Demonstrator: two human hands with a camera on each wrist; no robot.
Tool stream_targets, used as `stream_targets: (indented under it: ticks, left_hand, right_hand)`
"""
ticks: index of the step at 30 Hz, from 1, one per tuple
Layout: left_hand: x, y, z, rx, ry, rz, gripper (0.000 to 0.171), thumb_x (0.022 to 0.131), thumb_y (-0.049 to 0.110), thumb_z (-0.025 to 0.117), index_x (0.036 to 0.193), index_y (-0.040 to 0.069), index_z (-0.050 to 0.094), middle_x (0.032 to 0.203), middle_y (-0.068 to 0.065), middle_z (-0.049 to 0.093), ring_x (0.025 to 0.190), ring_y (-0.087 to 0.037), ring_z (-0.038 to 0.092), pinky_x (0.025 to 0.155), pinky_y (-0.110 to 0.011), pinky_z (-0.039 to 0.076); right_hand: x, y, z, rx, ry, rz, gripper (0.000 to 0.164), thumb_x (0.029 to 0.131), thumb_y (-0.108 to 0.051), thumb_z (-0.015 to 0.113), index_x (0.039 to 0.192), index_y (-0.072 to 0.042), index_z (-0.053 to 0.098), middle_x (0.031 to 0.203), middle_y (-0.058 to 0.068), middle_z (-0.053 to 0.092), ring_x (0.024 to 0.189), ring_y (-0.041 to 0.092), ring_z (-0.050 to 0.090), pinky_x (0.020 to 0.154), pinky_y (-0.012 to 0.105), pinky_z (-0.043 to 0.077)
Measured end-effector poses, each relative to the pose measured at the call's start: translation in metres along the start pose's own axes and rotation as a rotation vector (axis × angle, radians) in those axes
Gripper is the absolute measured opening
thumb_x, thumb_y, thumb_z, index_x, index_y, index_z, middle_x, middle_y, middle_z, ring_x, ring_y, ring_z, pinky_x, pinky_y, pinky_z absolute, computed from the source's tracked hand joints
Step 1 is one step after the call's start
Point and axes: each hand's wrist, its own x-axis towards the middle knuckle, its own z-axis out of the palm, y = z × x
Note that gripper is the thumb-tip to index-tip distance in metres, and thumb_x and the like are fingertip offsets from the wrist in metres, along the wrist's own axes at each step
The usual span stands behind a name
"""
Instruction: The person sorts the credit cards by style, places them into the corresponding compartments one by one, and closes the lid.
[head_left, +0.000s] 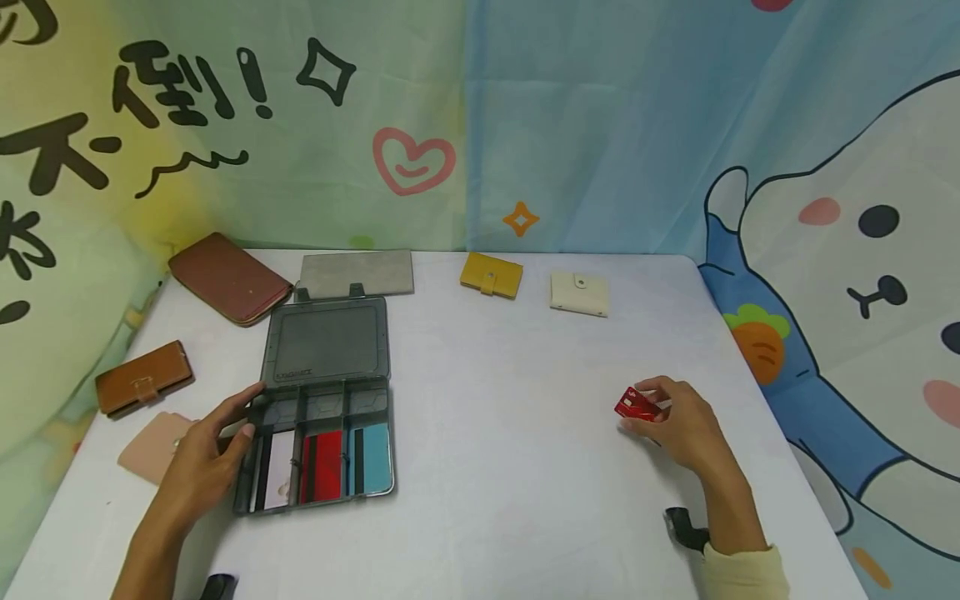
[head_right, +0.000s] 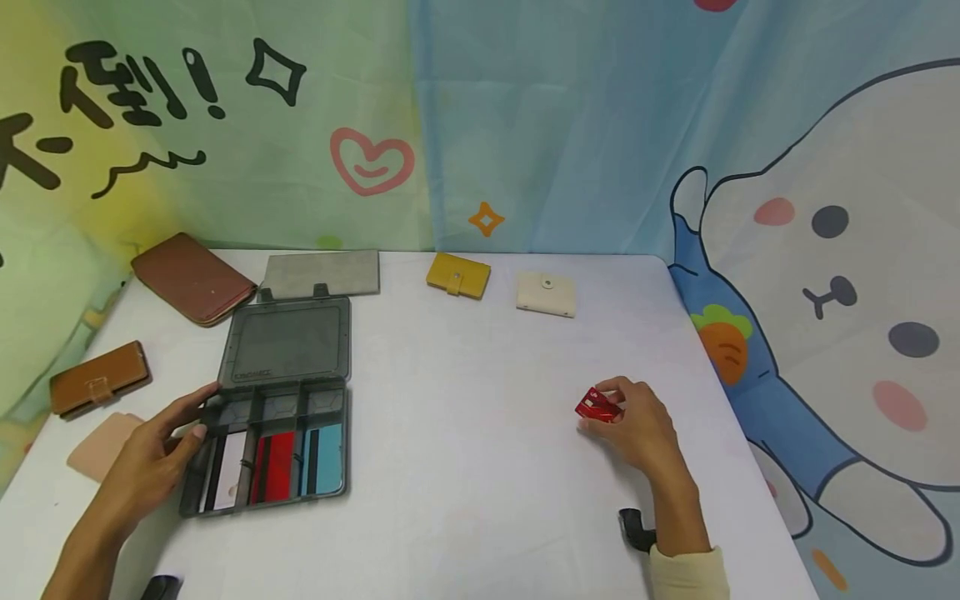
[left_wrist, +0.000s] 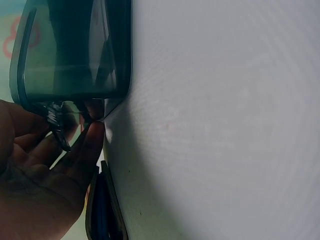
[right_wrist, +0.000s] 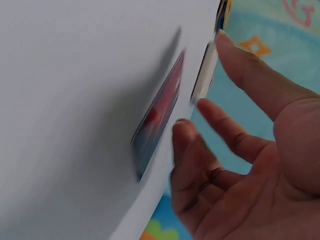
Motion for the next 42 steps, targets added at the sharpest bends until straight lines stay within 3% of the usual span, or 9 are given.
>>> stream_targets:
  ticks: [5,9,15,21,25,29,34,37,42]
  left_hand:
    - [-0.001,0.000,-0.001,0.002,0.000,-0.004,0.056,0.104,0.005,0.045,0.157,0.019,0.031,0.152,-0.030,0.038,0.123,-0.059,0.051,0.095,-0.062,0.052]
    - [0.000,0.000,-0.001,-0.001,0.007,0.012,0.056,0.104,0.004,0.045,0.157,0.018,0.033,0.152,-0.029,0.039,0.123,-0.058,0.052,0.095,-0.060,0.052]
    - [-0.001,-0.001,0.000,-0.023,0.003,0.006,0.055,0.104,0.004,0.044,0.157,0.018,0.033,0.153,-0.030,0.038,0.121,-0.061,0.052,0.094,-0.063,0.052]
    - [-0.001,-0.001,0.000,-0.029,-0.006,-0.003,0.055,0.105,0.006,0.044,0.157,0.019,0.032,0.153,-0.030,0.037,0.122,-0.062,0.050,0.095,-0.065,0.051]
    - [0.000,0.000,-0.001,-0.041,-0.006,-0.001,0.056,0.105,0.006,0.045,0.157,0.019,0.032,0.155,-0.028,0.035,0.128,-0.060,0.045,0.097,-0.068,0.049]
    - [0.001,0.001,-0.002,-0.047,-0.003,0.006,0.056,0.105,0.006,0.046,0.157,0.019,0.032,0.156,-0.027,0.035,0.130,-0.059,0.044,0.097,-0.070,0.048]
    - [0.001,0.001,-0.001,-0.038,-0.003,0.007,0.057,0.104,0.004,0.046,0.157,0.019,0.032,0.156,-0.027,0.035,0.129,-0.059,0.044,0.097,-0.069,0.048]
    - [0.000,0.000,-0.001,-0.029,-0.001,0.009,0.057,0.104,0.004,0.046,0.157,0.019,0.032,0.156,-0.026,0.035,0.130,-0.059,0.044,0.097,-0.068,0.048]
    - [0.000,0.000,-0.001,-0.029,0.006,0.025,0.056,0.104,0.003,0.046,0.157,0.017,0.033,0.155,-0.027,0.036,0.130,-0.057,0.045,0.098,-0.065,0.049]
  right_hand:
    - [0.002,0.013,0.000,-0.044,-0.030,0.078,0.070,0.076,-0.040,0.086,0.126,0.000,0.057,0.116,0.024,0.057,0.107,0.040,0.052,0.078,0.049,0.059]
    - [0.006,0.012,0.003,-0.058,-0.019,0.100,0.064,0.075,-0.037,0.087,0.119,0.001,0.059,0.110,0.023,0.056,0.103,0.039,0.051,0.073,0.045,0.056]
    - [0.012,0.008,0.003,-0.076,-0.011,0.145,0.070,0.074,-0.034,0.088,0.124,0.001,0.053,0.115,0.025,0.055,0.103,0.040,0.052,0.068,0.043,0.056]
    - [0.013,0.005,0.001,-0.067,-0.057,0.146,0.058,0.077,-0.033,0.086,0.114,-0.001,0.055,0.107,0.022,0.058,0.097,0.038,0.053,0.061,0.037,0.054]
    - [0.011,-0.007,0.006,-0.005,-0.100,0.065,0.038,0.084,-0.027,0.080,0.106,-0.006,0.057,0.093,0.013,0.059,0.086,0.029,0.055,0.057,0.029,0.050]
    - [0.009,-0.029,0.020,0.143,-0.174,-0.114,0.018,0.092,-0.016,0.071,0.106,-0.010,0.061,0.084,0.007,0.058,0.076,0.021,0.054,0.056,0.026,0.050]
    - [0.006,-0.066,0.041,0.352,-0.322,-0.317,0.026,0.095,-0.014,0.067,0.120,-0.017,0.062,0.081,0.006,0.059,0.067,0.015,0.053,0.055,0.023,0.050]
    - [0.005,-0.094,0.056,0.462,-0.431,-0.391,0.029,0.096,-0.015,0.067,0.124,-0.016,0.062,0.079,0.007,0.060,0.061,0.013,0.051,0.053,0.022,0.049]
    - [-0.001,-0.146,0.085,0.587,-0.526,-0.445,0.028,0.094,-0.018,0.070,0.120,-0.015,0.061,0.077,0.015,0.063,0.060,0.034,0.055,0.053,0.027,0.053]
